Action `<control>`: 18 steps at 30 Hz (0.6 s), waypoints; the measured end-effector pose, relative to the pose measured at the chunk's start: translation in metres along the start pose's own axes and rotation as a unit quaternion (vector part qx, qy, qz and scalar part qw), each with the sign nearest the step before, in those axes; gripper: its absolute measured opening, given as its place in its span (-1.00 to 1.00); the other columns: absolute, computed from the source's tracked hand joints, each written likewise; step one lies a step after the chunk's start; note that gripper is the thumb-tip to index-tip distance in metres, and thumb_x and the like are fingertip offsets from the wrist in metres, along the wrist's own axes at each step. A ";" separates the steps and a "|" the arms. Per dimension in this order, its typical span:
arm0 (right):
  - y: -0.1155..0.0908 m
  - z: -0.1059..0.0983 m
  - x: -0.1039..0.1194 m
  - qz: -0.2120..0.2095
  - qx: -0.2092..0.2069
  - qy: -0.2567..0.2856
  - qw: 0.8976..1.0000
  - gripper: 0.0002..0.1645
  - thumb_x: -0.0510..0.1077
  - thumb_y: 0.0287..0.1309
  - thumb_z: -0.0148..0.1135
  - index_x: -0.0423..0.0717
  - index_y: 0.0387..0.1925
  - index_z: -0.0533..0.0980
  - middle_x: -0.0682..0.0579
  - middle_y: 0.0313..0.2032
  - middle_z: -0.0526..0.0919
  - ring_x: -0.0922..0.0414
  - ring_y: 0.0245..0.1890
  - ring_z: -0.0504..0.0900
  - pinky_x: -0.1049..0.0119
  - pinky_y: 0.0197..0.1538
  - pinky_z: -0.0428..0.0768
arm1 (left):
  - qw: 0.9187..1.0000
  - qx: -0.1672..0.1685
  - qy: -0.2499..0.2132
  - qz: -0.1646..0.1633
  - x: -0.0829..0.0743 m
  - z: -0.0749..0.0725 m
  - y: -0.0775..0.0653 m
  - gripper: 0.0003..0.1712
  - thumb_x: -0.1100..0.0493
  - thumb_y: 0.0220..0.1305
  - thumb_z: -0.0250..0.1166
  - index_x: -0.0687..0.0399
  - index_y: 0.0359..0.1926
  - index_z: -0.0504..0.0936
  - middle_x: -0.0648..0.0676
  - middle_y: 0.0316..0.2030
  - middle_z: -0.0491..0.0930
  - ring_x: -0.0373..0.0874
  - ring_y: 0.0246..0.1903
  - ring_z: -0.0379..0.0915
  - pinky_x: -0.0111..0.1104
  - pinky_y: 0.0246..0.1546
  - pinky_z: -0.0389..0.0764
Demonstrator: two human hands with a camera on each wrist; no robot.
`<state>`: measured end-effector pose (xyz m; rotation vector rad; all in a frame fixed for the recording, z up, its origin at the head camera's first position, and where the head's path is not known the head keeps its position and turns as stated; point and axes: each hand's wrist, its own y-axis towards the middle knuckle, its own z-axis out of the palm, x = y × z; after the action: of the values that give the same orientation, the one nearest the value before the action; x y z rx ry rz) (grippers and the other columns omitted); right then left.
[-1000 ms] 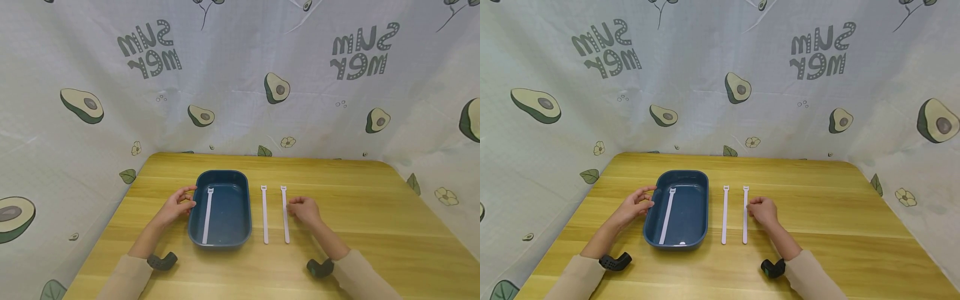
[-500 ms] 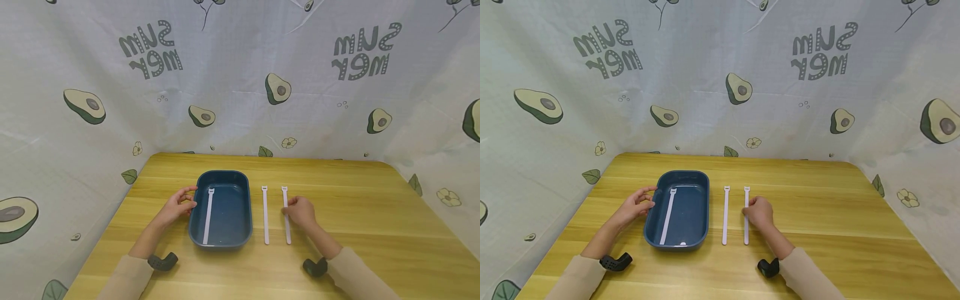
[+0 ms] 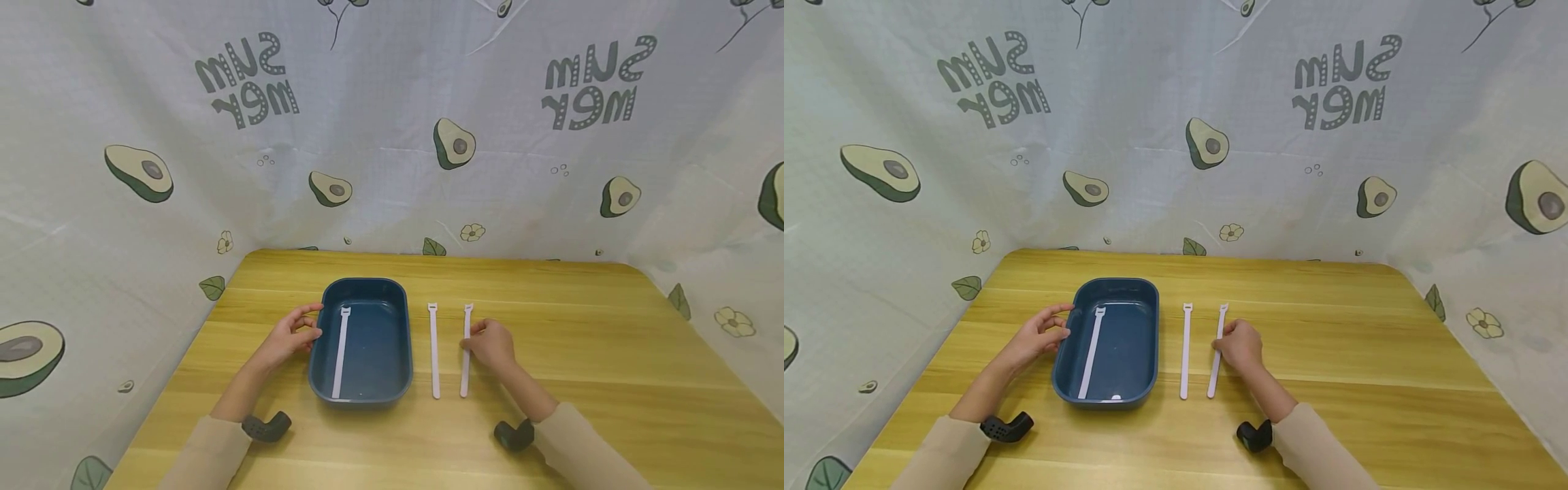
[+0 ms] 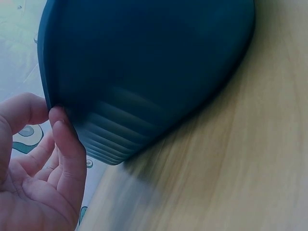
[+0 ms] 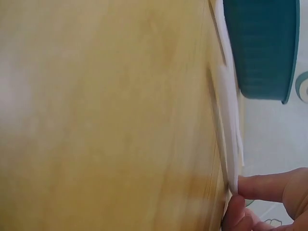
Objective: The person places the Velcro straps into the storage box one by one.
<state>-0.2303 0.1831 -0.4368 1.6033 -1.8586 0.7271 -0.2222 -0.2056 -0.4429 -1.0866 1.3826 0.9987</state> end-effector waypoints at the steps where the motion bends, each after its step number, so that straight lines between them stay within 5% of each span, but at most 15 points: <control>1: 0.000 0.000 0.000 0.001 0.001 0.001 1.000 -0.72 -0.31 -0.08 0.40 -0.37 -0.31 0.52 -0.14 -0.42 0.59 0.04 -0.44 0.53 0.32 -0.45 0.47 | 1.000 -0.002 0.001 -0.002 0.000 0.000 0.000 -0.38 0.40 0.30 0.20 0.33 0.36 0.25 0.10 -0.28 0.41 -0.17 -0.45 0.43 -0.44 -0.44 0.50; 10: 0.002 -0.004 -0.001 0.020 0.015 0.027 0.999 -0.75 -0.25 0.02 0.36 -0.36 -0.33 0.51 -0.11 -0.46 0.61 0.13 -0.51 0.58 0.35 -0.46 0.47 | 1.000 0.001 0.004 -0.003 -0.002 0.000 0.000 -0.36 0.38 0.30 0.22 0.33 0.36 0.24 0.12 -0.28 0.40 -0.16 -0.45 0.43 -0.43 -0.43 0.50; 18: 0.002 -0.007 0.000 0.059 0.040 0.130 0.989 -0.76 -0.31 0.14 0.27 -0.44 -0.22 0.49 -0.16 -0.38 0.62 0.17 -0.54 0.62 0.34 -0.40 0.60 | 1.000 0.000 0.001 -0.006 -0.002 0.000 0.000 -0.36 0.38 0.30 0.22 0.32 0.37 0.24 0.12 -0.28 0.40 -0.16 -0.45 0.43 -0.43 -0.43 0.50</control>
<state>-0.2319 0.1888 -0.4322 1.3787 -1.7627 1.0232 -0.2220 -0.2055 -0.4411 -1.0955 1.3767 0.9894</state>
